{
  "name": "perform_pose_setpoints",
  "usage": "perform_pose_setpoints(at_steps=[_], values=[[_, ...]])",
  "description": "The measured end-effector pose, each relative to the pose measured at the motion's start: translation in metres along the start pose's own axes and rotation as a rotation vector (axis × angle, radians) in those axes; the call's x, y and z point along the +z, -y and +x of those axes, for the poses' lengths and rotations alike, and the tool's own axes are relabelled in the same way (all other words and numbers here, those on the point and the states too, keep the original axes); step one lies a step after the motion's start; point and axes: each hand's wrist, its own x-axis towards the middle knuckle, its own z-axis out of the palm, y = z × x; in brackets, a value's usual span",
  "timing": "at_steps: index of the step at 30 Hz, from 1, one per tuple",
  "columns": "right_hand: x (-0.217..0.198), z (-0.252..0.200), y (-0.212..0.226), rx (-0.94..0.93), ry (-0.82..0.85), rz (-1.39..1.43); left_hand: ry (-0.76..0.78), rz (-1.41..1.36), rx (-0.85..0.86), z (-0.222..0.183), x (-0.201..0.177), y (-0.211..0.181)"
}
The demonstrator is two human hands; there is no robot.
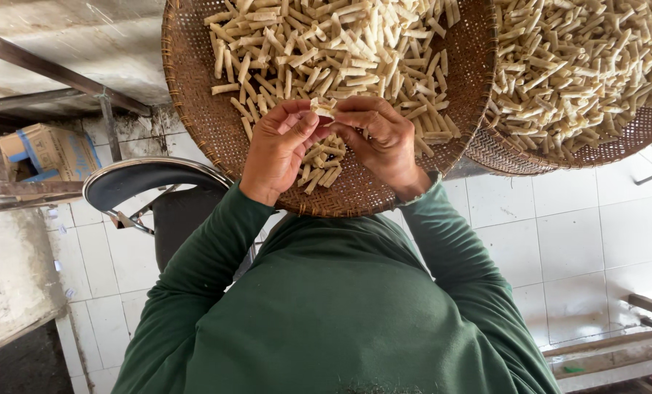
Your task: The person picks up and breaks apart individual tubular food items from two large baskets, checking the contents of each piece by hand.
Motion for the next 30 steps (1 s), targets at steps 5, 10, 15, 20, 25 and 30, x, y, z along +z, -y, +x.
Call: perform_pose_setpoints(at_steps=[5,10,15,20,25,30], values=[[0.005,-0.003,0.006,-0.002,-0.025,-0.106,0.041,0.263,0.056,-0.006,0.008,-0.002],[0.005,-0.014,0.008,0.055,-0.006,-0.155,0.069,0.468,0.142,-0.011,0.017,-0.006],[0.014,-0.011,0.009,0.029,0.011,-0.080,0.102,0.508,0.145,-0.008,0.011,-0.007],[-0.010,-0.013,0.036,0.032,-0.048,-0.258,0.021,0.205,0.034,-0.008,0.018,-0.012],[-0.069,-0.034,0.052,0.015,-0.095,-0.306,-0.131,0.164,-0.142,-0.010,0.028,-0.010],[-0.158,-0.112,0.054,0.057,-0.378,-0.468,-0.143,0.059,-0.217,-0.010,0.020,0.007]])
